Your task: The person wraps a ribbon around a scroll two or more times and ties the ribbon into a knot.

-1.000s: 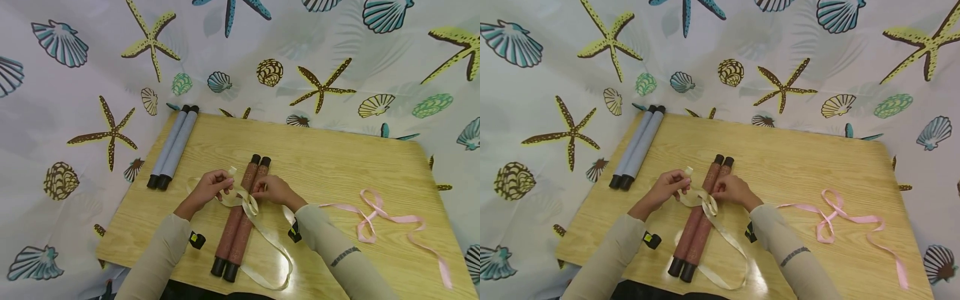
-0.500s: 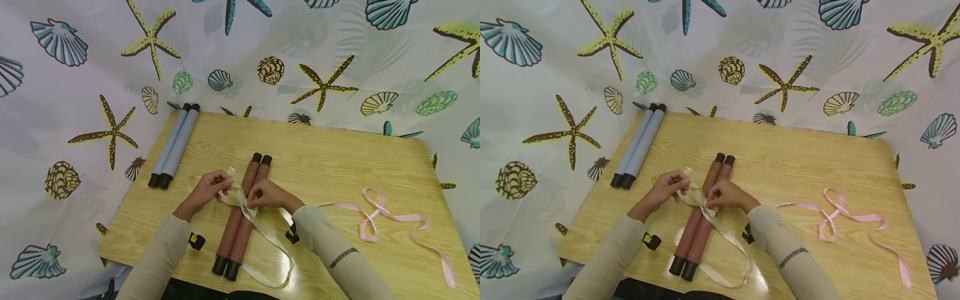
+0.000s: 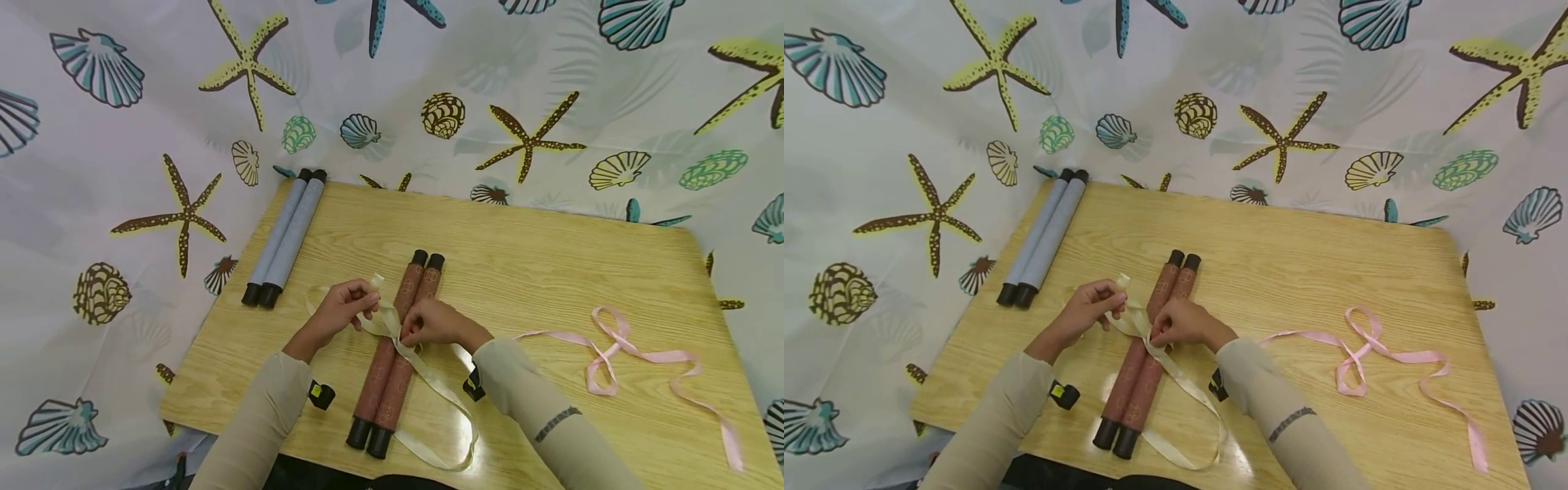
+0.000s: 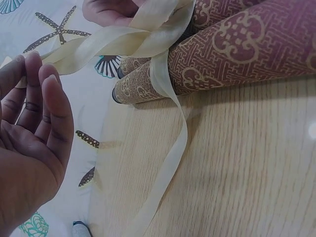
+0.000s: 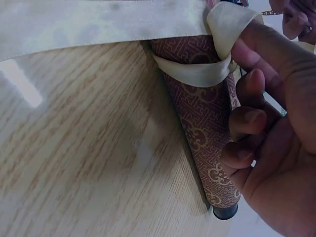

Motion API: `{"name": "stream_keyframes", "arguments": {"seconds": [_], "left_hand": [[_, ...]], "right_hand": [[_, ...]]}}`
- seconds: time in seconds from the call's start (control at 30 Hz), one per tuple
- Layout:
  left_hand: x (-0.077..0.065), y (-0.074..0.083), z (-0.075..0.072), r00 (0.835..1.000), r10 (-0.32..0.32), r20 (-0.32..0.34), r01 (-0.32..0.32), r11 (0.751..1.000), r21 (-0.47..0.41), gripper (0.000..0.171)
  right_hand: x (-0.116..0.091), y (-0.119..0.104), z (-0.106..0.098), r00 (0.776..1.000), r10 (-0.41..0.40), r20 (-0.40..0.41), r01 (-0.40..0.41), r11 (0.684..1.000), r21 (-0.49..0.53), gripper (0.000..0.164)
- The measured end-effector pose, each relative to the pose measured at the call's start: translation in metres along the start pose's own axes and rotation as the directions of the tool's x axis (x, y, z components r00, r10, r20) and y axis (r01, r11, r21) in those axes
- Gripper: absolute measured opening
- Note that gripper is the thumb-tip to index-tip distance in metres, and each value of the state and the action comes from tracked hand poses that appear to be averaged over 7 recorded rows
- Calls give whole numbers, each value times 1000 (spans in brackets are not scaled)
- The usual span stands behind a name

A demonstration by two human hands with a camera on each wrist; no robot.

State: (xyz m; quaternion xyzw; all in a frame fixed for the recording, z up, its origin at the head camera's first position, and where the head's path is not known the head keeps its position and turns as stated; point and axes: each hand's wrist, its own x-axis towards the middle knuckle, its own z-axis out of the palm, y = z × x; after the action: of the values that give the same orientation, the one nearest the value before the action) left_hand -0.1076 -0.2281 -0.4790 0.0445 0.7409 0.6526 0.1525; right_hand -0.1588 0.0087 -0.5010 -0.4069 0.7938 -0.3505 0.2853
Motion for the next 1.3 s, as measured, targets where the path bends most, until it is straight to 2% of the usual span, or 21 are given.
{"name": "stream_keyframes", "arguments": {"seconds": [0.1,0.33,0.6,0.87,1.17,1.3], "left_hand": [[1,0,0,1000,1,-4,-1,1000,2,20],[0,0,-4,1000,0,-13,-1,1000,-17,24],[-2,-6,-11,995,-49,-84,45,998,-47,23],[-4,-7,-14,992,-66,-111,62,997,-40,17],[-5,-9,-16,991,-76,-114,69,996,-61,17],[-4,-12,-19,987,-99,-123,90,993,-73,18]], "right_hand": [[-1,-2,0,1000,-13,5,14,1000,-14,7],[-7,-2,-3,998,-67,-19,66,997,-45,22],[-21,2,-11,993,41,-112,-35,998,58,13],[-31,6,-21,985,76,-152,-64,995,82,10],[-42,13,-28,981,89,-171,-72,992,107,14],[-47,16,-30,977,120,-179,-99,988,121,12]]}}
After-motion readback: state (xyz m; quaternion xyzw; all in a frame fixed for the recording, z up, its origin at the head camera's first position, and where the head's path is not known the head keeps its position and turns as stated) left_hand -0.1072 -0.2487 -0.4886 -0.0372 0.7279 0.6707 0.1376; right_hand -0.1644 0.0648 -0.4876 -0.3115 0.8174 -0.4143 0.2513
